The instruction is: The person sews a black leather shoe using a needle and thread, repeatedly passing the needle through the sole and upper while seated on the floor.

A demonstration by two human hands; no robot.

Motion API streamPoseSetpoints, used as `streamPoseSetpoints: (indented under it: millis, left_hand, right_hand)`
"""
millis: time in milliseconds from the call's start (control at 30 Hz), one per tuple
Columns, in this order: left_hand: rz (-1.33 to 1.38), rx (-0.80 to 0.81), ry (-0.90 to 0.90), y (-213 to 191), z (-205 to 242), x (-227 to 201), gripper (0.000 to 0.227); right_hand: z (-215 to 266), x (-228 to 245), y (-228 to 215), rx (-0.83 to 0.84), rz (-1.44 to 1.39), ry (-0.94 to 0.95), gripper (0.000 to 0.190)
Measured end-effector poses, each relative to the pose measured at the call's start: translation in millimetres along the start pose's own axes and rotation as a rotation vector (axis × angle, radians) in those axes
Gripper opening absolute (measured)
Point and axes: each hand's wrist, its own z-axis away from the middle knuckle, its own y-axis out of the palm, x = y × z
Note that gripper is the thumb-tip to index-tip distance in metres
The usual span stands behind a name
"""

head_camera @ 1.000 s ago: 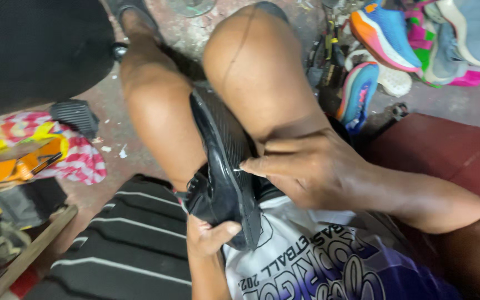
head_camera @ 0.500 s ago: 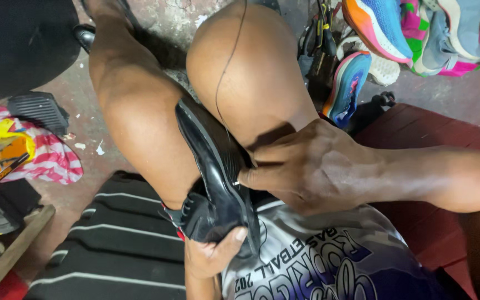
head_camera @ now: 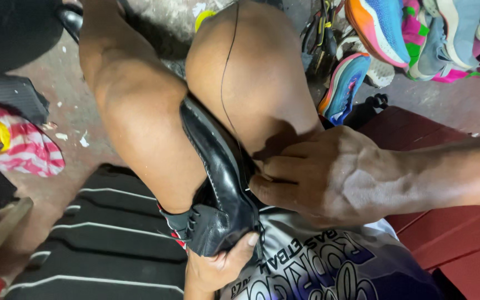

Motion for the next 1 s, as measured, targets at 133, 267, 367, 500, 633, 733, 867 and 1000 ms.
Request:
streamPoseSetpoints:
  millis: [133, 267, 367, 500, 633, 733, 867, 1000]
  left_hand:
    - [-0.001, -0.006, 0.01, 0, -4, -1, 0.018]
    - [0.054, -0.015, -0.014, 2, -4, -3, 0.016]
    - [0.055, -0.028, 0.033, 5, -4, -4, 0.016]
    - [0.082, -0.043, 0.001, 8, -6, -5, 0.014]
    - [0.06, -0.047, 0.046, 8, -8, -8, 0.012]
    - [0.06, -0.06, 0.055, 10, -12, -8, 0.011]
    - [0.109, -0.082, 0.004, 9, -12, -5, 0.018]
    - [0.262, -0.047, -0.048, 4, -4, 4, 0.017]
  right_hand:
    - [-4, 3, -3, 0.161, -0.036, 0.095, 0.033]
    - [-6, 4, 0, 0.148, 0.076, 0.029, 0.027]
    - [-5, 5, 1, 0.093, 0.228, -0.055, 0.024]
    - [-14, 5, -3, 0.086, 0.407, -0.194, 0.011]
    - [-30, 7, -2, -0.015, 0.237, 0.017, 0.016]
    - [-37, 11, 4, -0.235, 0.568, -0.056, 0.02]
    - [-32, 10, 10, 0.105, 0.466, -0.114, 0.014]
    - [-25, 17, 14, 0.025, 0.347, -0.082, 0.019]
